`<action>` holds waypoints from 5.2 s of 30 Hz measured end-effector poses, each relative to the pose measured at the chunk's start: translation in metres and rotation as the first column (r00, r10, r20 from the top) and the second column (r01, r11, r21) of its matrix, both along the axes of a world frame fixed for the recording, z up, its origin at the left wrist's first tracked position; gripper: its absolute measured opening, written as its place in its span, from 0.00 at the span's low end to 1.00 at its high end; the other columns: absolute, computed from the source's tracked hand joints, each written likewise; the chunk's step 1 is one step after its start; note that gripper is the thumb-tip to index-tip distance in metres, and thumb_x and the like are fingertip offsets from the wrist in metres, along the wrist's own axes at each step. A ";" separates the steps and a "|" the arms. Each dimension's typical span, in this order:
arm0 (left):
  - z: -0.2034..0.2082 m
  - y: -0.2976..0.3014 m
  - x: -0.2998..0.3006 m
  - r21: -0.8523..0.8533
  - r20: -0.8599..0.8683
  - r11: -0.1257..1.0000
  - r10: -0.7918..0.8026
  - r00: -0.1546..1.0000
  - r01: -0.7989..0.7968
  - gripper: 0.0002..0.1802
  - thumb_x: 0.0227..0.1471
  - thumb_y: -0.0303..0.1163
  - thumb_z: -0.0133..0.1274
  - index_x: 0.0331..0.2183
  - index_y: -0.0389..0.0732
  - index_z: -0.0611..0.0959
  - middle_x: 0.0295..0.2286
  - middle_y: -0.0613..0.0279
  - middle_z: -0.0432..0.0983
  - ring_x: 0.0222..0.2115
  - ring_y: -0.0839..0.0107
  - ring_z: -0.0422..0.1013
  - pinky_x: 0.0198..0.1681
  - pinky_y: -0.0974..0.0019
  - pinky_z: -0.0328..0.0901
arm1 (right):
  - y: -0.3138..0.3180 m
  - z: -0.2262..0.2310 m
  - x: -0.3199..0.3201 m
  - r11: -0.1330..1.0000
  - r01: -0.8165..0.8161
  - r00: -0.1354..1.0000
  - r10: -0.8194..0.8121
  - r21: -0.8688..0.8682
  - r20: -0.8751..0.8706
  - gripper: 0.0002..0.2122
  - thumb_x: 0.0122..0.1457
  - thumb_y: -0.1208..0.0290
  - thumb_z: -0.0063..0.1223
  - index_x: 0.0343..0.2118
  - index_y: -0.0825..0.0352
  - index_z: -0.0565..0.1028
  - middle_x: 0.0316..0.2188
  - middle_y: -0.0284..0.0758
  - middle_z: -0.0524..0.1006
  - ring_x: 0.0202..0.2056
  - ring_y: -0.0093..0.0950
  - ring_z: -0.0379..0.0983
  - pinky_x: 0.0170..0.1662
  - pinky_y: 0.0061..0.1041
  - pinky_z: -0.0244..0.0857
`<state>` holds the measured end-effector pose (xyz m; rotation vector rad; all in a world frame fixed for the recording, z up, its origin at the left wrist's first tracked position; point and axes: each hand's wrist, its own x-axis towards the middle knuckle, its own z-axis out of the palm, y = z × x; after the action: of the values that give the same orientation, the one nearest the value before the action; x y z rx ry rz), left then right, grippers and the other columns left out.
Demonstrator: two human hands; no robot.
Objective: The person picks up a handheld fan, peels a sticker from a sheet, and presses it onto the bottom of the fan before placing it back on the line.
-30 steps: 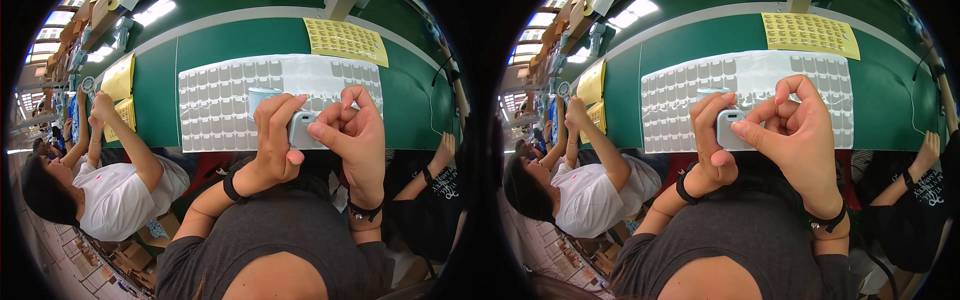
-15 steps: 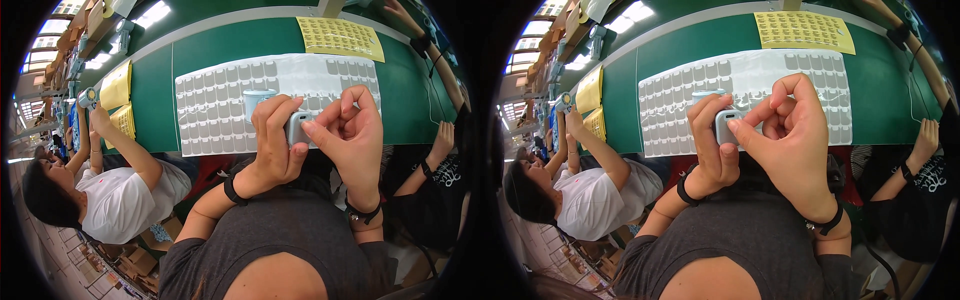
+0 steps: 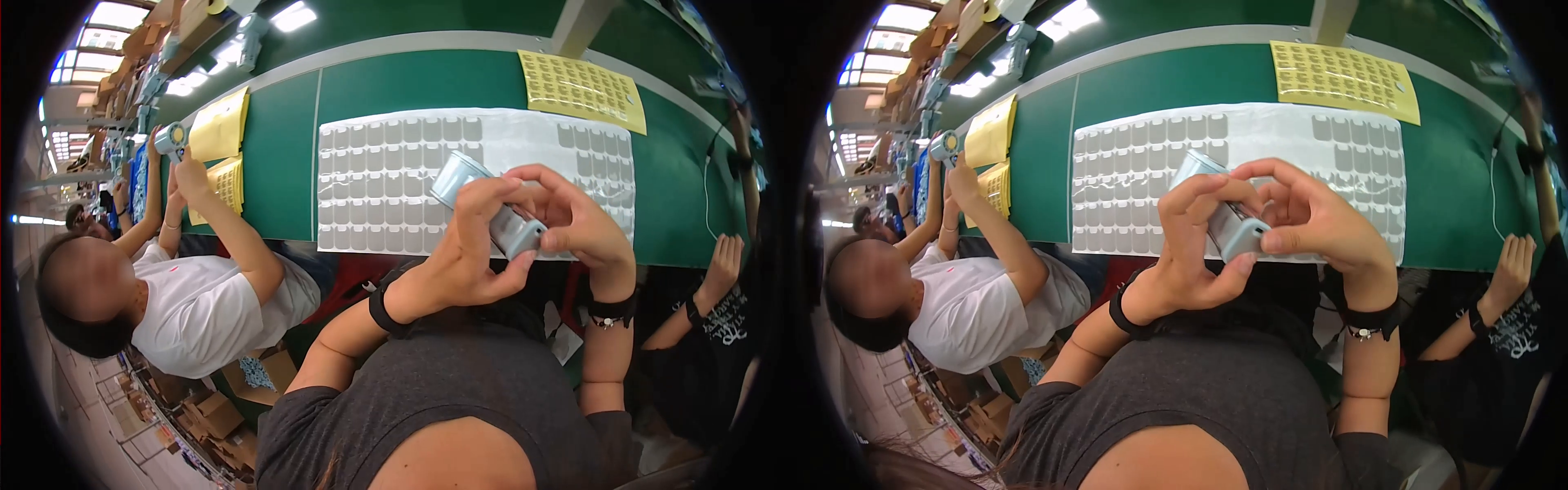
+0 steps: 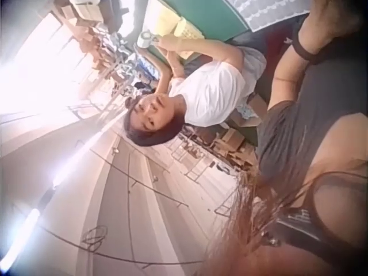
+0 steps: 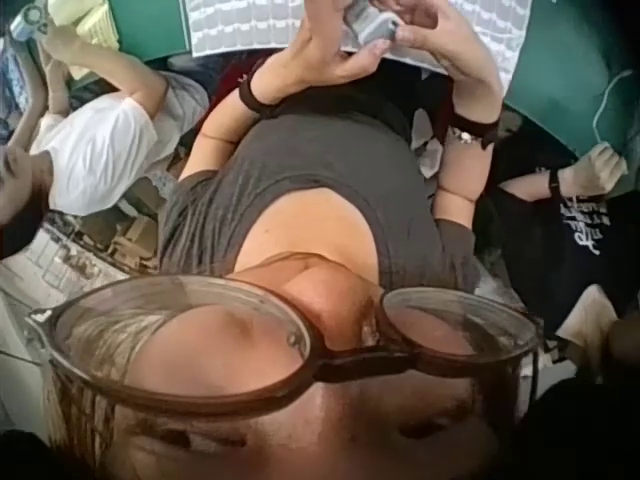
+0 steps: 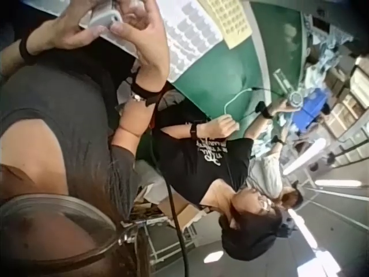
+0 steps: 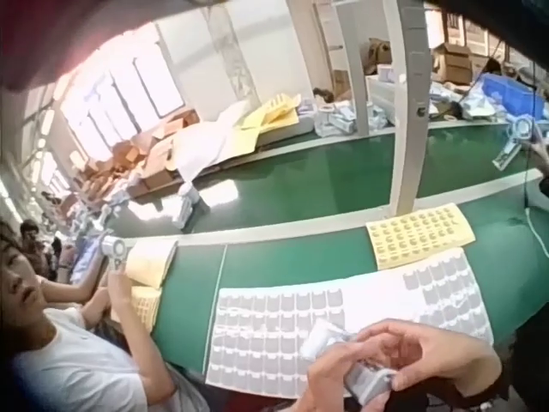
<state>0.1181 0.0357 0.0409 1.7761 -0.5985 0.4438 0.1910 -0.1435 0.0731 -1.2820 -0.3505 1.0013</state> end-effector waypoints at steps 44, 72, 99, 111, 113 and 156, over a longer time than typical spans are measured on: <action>0.003 0.262 0.229 0.074 0.221 0.484 0.845 0.487 -0.872 0.18 0.48 0.38 0.59 0.33 0.35 0.72 0.30 0.49 0.77 0.31 0.60 0.75 0.37 0.66 0.69 | 0.000 -0.089 0.058 0.564 0.818 0.175 -0.052 -0.116 0.983 0.13 0.53 0.75 0.54 0.42 0.61 0.76 0.41 0.39 0.73 0.40 0.35 0.70 0.44 0.30 0.64; 0.018 0.051 0.055 0.049 -0.213 0.986 0.169 0.962 -0.162 0.32 0.59 0.47 0.44 0.54 0.32 0.60 0.43 0.55 0.63 0.44 0.69 0.62 0.51 0.64 0.57 | -0.003 -0.093 0.055 0.583 0.809 0.177 -0.114 -0.078 0.978 0.08 0.50 0.76 0.56 0.34 0.61 0.78 0.40 0.33 0.73 0.42 0.33 0.68 0.45 0.28 0.60; -0.002 0.025 0.034 0.042 -0.030 0.998 -0.043 0.999 0.045 0.41 0.48 0.51 0.55 0.53 0.32 0.61 0.46 0.44 0.59 0.46 0.52 0.58 0.50 0.56 0.56 | 0.029 0.049 -0.002 0.865 0.494 0.869 -0.490 -0.081 0.072 0.22 0.46 0.83 0.63 0.42 0.67 0.63 0.23 0.32 0.76 0.25 0.13 0.69 0.30 0.11 0.63; -0.002 0.020 0.031 0.038 -0.053 0.996 -0.078 0.996 0.080 0.34 0.52 0.47 0.49 0.52 0.33 0.64 0.46 0.45 0.60 0.45 0.52 0.59 0.51 0.55 0.54 | 0.027 0.052 -0.001 0.869 0.462 0.887 -0.448 -0.175 0.112 0.24 0.43 0.84 0.64 0.37 0.63 0.59 0.23 0.33 0.75 0.24 0.13 0.68 0.30 0.09 0.61; -0.002 0.021 0.031 0.043 -0.052 0.996 -0.076 0.996 0.079 0.33 0.52 0.47 0.49 0.52 0.33 0.64 0.46 0.45 0.60 0.45 0.52 0.59 0.51 0.55 0.54 | 0.027 0.052 -0.001 0.869 0.462 0.887 -0.448 -0.178 0.113 0.24 0.43 0.84 0.64 0.36 0.63 0.59 0.23 0.33 0.75 0.23 0.13 0.68 0.30 0.09 0.61; 0.041 0.022 0.035 -0.431 -0.627 0.887 -0.427 0.651 0.166 0.14 0.53 0.32 0.42 0.41 0.36 0.71 0.43 0.58 0.63 0.45 0.71 0.61 0.49 0.65 0.57 | 0.013 0.037 0.004 0.981 0.054 0.990 -0.077 -0.185 -0.118 0.27 0.50 0.72 0.62 0.53 0.66 0.62 0.20 0.31 0.73 0.22 0.18 0.71 0.24 0.15 0.62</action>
<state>0.1531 0.0577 0.0822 1.3215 -0.2225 -0.3747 0.1949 -0.1306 0.1105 -1.3778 -0.1221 1.0696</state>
